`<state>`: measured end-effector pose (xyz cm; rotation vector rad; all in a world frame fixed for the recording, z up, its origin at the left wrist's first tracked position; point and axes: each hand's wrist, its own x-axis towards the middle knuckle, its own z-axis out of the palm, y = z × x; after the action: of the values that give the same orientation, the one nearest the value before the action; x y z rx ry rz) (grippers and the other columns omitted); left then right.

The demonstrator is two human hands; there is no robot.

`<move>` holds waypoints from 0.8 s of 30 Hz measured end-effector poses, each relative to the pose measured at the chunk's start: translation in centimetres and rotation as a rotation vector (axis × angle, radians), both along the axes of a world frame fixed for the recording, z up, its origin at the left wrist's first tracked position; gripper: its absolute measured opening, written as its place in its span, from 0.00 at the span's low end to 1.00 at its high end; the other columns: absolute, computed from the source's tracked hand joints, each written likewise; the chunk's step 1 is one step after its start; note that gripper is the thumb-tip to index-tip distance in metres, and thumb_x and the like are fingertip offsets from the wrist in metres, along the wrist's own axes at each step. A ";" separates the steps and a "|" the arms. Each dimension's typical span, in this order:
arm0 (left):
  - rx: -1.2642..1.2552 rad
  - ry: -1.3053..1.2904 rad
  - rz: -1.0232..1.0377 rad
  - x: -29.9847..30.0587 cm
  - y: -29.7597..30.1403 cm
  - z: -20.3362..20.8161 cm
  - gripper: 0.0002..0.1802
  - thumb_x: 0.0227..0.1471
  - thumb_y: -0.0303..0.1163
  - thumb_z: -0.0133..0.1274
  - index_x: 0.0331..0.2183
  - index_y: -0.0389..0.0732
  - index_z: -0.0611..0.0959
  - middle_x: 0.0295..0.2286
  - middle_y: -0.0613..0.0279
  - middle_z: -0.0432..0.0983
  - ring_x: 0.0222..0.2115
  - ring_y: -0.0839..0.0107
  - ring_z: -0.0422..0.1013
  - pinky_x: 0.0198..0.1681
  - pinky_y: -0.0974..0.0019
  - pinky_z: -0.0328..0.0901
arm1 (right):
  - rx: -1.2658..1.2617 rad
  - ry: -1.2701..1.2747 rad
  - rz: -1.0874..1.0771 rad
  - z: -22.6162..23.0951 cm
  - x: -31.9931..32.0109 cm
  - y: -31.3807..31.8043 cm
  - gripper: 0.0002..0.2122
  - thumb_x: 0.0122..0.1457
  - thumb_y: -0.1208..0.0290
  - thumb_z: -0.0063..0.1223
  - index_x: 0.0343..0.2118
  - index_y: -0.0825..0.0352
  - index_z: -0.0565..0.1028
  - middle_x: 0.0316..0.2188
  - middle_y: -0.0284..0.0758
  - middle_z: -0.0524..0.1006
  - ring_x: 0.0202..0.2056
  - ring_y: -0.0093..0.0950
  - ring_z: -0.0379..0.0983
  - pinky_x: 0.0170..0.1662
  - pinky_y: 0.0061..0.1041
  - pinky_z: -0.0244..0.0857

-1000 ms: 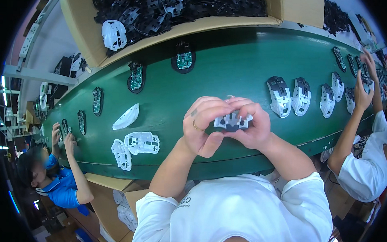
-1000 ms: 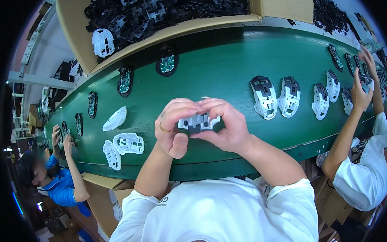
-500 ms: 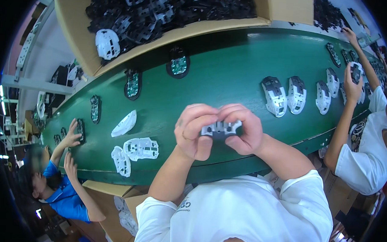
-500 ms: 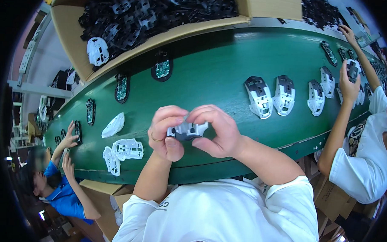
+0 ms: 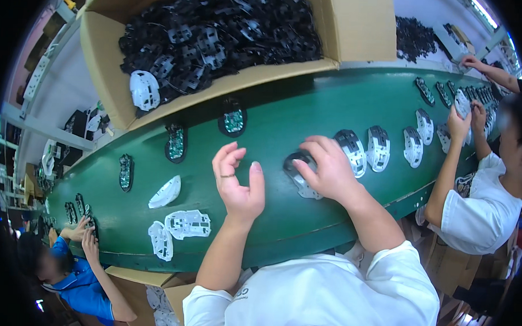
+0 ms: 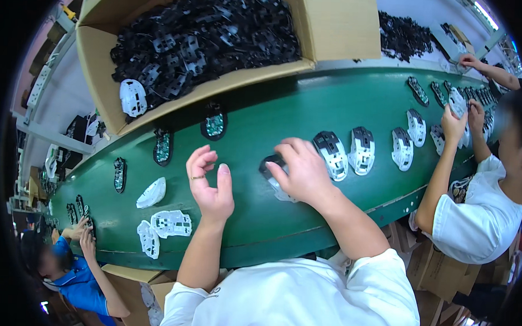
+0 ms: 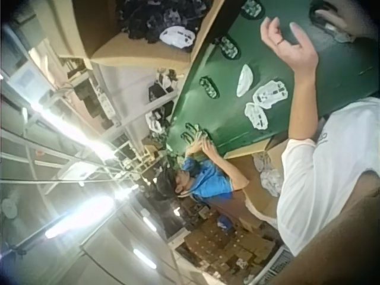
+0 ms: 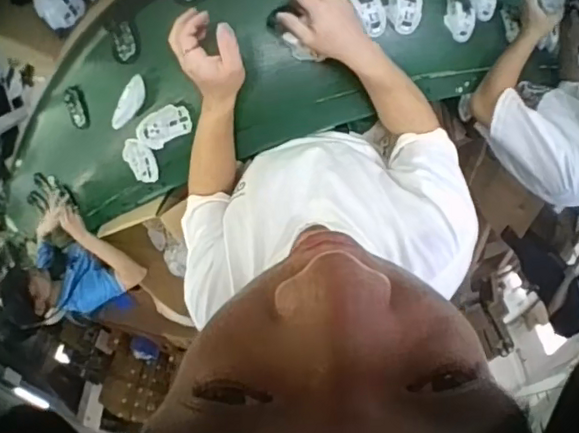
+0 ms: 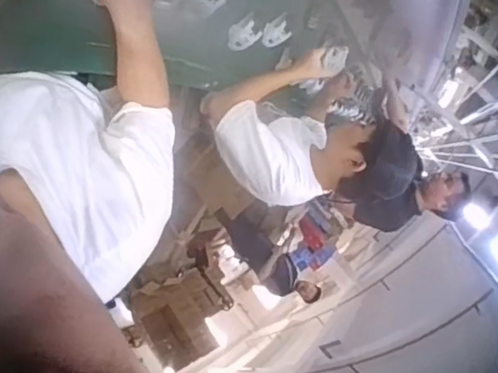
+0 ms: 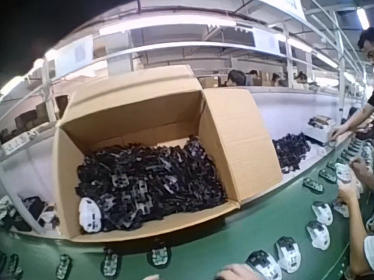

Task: The person assembles computer mouse casings on an assembly line by taking plastic shells and inner parts, snapping them together by hand, and placing the assembled covers onto the conveyor belt.

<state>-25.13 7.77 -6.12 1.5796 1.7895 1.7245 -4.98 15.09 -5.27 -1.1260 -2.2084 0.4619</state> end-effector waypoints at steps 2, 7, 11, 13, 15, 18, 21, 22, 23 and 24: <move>0.027 0.094 0.021 -0.4 0.0 -0.6 0.14 0.52 0.24 0.58 0.43 0.36 0.79 0.50 0.47 0.71 0.47 0.61 0.70 0.49 0.62 0.67 | 0.132 0.085 0.002 1.7 -0.7 1.0 0.11 0.55 0.71 0.64 0.40 0.68 0.78 0.43 0.42 0.79 0.46 0.43 0.76 0.49 0.38 0.72; 0.052 0.162 -0.018 0.1 0.4 -1.2 0.10 0.47 0.22 0.60 0.36 0.36 0.82 0.47 0.45 0.72 0.38 0.55 0.77 0.42 0.59 0.72 | 0.418 0.060 -0.004 6.7 -4.4 10.3 0.09 0.59 0.72 0.58 0.41 0.64 0.77 0.37 0.40 0.80 0.40 0.43 0.77 0.45 0.40 0.72; 0.046 0.193 -0.044 0.3 0.3 -2.0 0.09 0.45 0.23 0.61 0.34 0.38 0.82 0.47 0.47 0.73 0.37 0.56 0.76 0.40 0.58 0.71 | -0.036 -0.618 -0.320 8.3 -8.0 19.3 0.15 0.59 0.65 0.54 0.47 0.65 0.79 0.47 0.43 0.81 0.48 0.43 0.79 0.51 0.40 0.74; 0.040 0.221 -0.034 0.2 0.2 -2.2 0.09 0.45 0.24 0.61 0.33 0.38 0.82 0.46 0.49 0.73 0.36 0.56 0.76 0.40 0.58 0.71 | -0.194 -0.673 -0.327 9.2 -8.7 20.8 0.17 0.58 0.65 0.53 0.47 0.65 0.81 0.50 0.44 0.80 0.51 0.41 0.79 0.55 0.39 0.73; 0.057 0.213 -0.042 0.1 0.3 -2.0 0.09 0.45 0.25 0.62 0.33 0.39 0.82 0.46 0.50 0.74 0.36 0.58 0.76 0.40 0.58 0.70 | -0.207 -0.723 -0.314 9.6 -9.1 20.5 0.16 0.56 0.67 0.55 0.45 0.65 0.83 0.50 0.44 0.81 0.51 0.41 0.79 0.55 0.38 0.73; 0.067 0.216 -0.033 0.1 0.4 -2.0 0.10 0.45 0.25 0.63 0.33 0.39 0.82 0.46 0.51 0.74 0.35 0.59 0.76 0.39 0.59 0.71 | -0.169 -0.731 -0.325 9.8 -8.9 20.2 0.14 0.56 0.67 0.57 0.43 0.66 0.83 0.47 0.46 0.82 0.49 0.42 0.80 0.53 0.38 0.74; 0.044 0.205 -0.061 0.3 0.2 -2.2 0.10 0.44 0.25 0.63 0.33 0.39 0.82 0.46 0.51 0.74 0.35 0.59 0.76 0.39 0.59 0.71 | -0.114 -0.688 -0.340 9.3 -8.7 20.0 0.13 0.57 0.67 0.57 0.42 0.68 0.82 0.45 0.47 0.82 0.48 0.43 0.80 0.52 0.40 0.75; 0.029 0.202 -0.080 0.4 0.1 -2.2 0.09 0.45 0.24 0.63 0.33 0.39 0.82 0.45 0.49 0.74 0.36 0.58 0.76 0.39 0.59 0.71 | -0.068 -0.626 -0.352 8.8 -8.6 20.0 0.13 0.59 0.66 0.56 0.42 0.68 0.81 0.44 0.48 0.82 0.47 0.45 0.80 0.51 0.42 0.74; 0.012 0.199 -0.099 0.5 0.0 -2.3 0.09 0.45 0.23 0.62 0.33 0.38 0.82 0.45 0.48 0.74 0.37 0.57 0.77 0.40 0.58 0.72 | -0.024 -0.563 -0.362 8.2 -8.5 20.0 0.13 0.60 0.65 0.56 0.42 0.69 0.79 0.42 0.49 0.82 0.46 0.46 0.80 0.50 0.43 0.74; 0.008 0.196 -0.094 0.5 0.0 -2.2 0.09 0.45 0.23 0.62 0.33 0.38 0.82 0.45 0.48 0.74 0.37 0.57 0.77 0.40 0.58 0.72 | 0.047 -0.457 -0.369 7.7 -8.3 20.1 0.13 0.61 0.63 0.56 0.41 0.69 0.78 0.40 0.49 0.82 0.44 0.48 0.79 0.49 0.44 0.74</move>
<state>-24.63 7.74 -8.35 1.8618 1.7624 1.5852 -13.31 35.16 2.44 -1.7013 -2.2856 -0.0103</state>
